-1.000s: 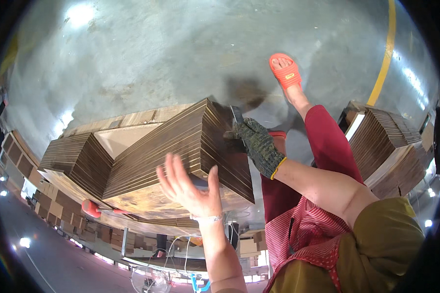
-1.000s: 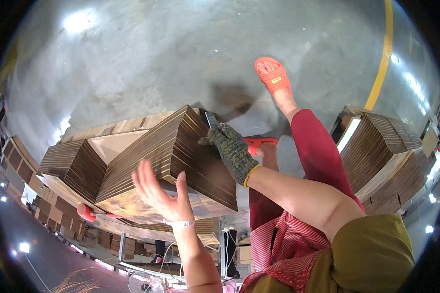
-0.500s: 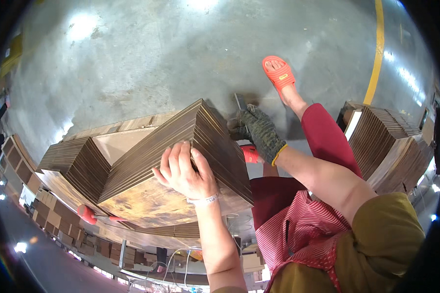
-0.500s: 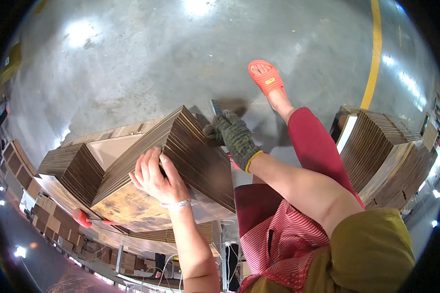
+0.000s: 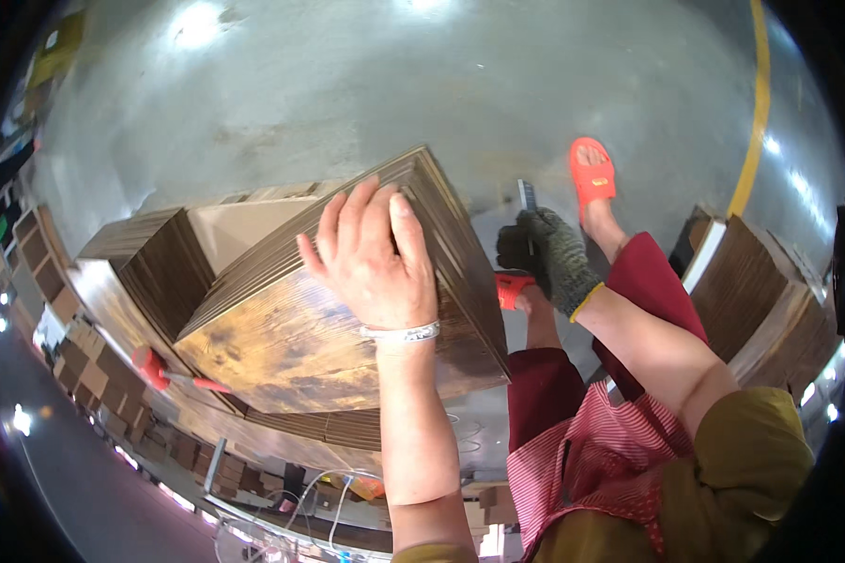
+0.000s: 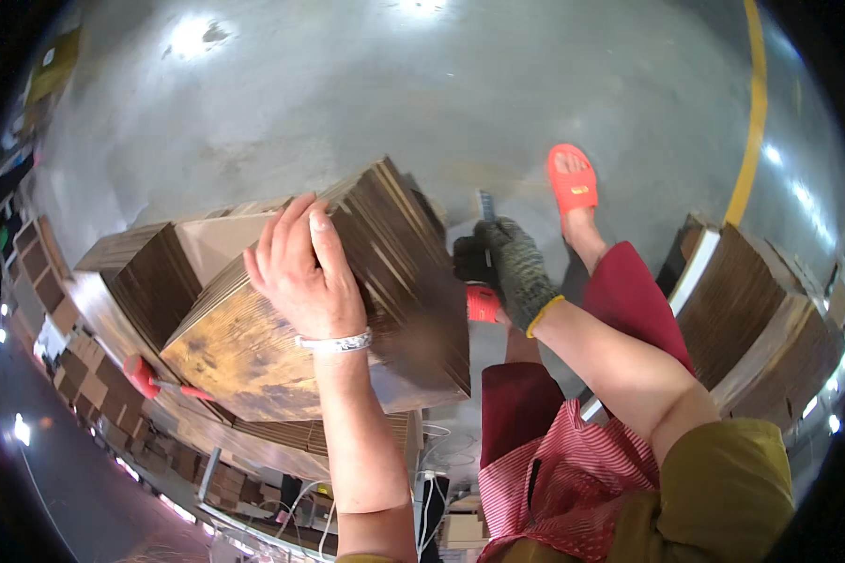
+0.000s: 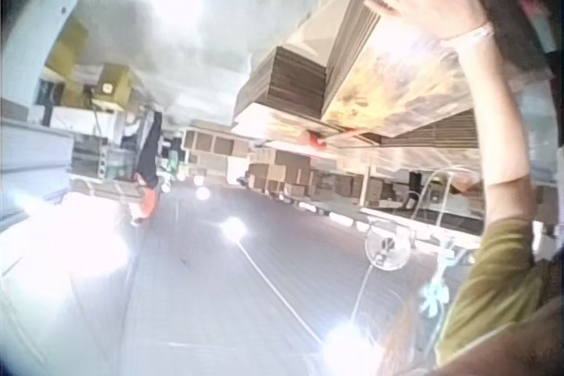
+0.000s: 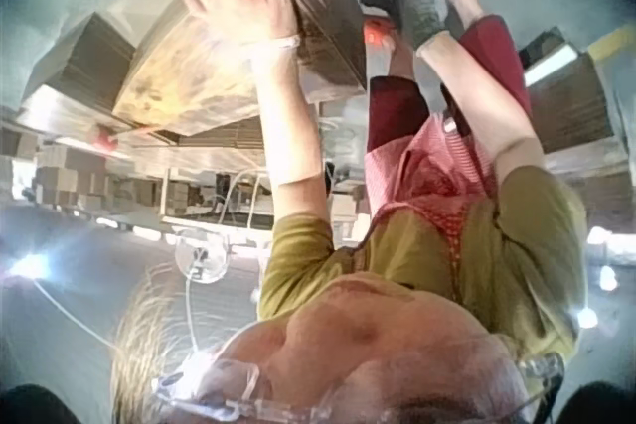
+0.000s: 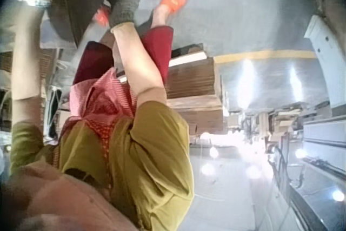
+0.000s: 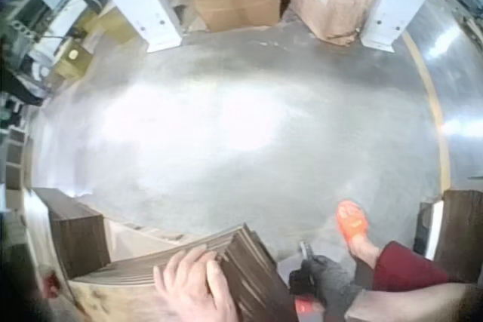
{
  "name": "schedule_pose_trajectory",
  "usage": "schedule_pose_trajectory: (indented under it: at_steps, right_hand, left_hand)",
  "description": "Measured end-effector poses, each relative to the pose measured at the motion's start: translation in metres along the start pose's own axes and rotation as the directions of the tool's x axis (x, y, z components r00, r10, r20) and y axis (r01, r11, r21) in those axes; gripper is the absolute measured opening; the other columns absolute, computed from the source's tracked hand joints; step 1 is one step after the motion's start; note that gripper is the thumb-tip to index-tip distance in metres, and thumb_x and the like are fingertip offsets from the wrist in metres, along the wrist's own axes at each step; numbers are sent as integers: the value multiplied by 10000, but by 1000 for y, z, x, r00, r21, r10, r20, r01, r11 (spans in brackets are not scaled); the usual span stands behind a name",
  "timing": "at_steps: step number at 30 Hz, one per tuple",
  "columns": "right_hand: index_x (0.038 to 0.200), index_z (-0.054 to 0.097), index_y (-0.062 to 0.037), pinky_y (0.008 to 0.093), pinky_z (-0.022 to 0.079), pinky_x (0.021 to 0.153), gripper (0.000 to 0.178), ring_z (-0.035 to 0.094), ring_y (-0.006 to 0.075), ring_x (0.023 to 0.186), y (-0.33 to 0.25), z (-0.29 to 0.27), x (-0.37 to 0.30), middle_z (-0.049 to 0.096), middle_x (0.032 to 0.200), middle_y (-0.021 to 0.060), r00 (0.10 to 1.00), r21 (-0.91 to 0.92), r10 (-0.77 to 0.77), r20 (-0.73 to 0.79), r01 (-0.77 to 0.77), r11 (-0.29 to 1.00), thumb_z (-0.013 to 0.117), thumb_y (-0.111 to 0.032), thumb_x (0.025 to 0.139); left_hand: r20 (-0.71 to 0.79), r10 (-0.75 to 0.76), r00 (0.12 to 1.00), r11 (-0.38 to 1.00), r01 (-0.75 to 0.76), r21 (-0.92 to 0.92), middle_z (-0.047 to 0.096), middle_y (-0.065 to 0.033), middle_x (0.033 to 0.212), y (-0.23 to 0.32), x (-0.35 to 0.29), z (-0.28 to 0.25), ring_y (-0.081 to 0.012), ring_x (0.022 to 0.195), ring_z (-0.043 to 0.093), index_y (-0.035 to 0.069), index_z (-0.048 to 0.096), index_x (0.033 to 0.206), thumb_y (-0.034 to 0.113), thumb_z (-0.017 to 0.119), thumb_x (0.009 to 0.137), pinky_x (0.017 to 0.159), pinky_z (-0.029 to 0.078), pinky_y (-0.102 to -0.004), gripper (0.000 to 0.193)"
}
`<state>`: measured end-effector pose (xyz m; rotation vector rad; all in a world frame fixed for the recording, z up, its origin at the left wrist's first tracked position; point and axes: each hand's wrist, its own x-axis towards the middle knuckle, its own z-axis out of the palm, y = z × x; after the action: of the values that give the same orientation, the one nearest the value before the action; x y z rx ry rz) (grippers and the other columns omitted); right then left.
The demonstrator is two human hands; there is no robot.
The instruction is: The person is aligning and joining wooden panels for furniture assembly using a rubber mallet and a scraper.
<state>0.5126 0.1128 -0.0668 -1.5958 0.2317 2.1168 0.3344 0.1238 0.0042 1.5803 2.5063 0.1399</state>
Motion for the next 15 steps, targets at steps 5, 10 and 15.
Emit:
schedule_pose_trajectory:
  at_steps: [5,10,15]
  right_hand:
    - [911,523,-86,292,494,643,169,590,184,729,10,-71,36,584,823,71,961,-202,-23,276,81,976,473,-248,917]
    - [922,530,-87,324,498,642,133,581,185,713,-10,-23,8,568,797,51,999,-215,44,18,-39,976,513,-217,903]
    - [973,559,-89,330,513,662,148,605,201,719,-3,-49,40,617,823,65,992,-308,-17,125,55,950,518,-212,903]
  left_hand:
    - [-163,-187,969,946,133,-296,512,-156,1242,-55,-40,-33,-267,1182,442,-2,514,1204,118,510,893,1021,298,-362,333]
    - [-373,-529,762,848,490,-201,487,-174,1229,-246,-147,-71,-285,1125,461,-7,459,1236,59,537,841,968,353,-386,408]
    - [-377,-845,378,495,821,-285,591,-154,1043,-388,-202,-94,-236,933,555,-33,485,1193,188,537,866,868,422,-329,398]
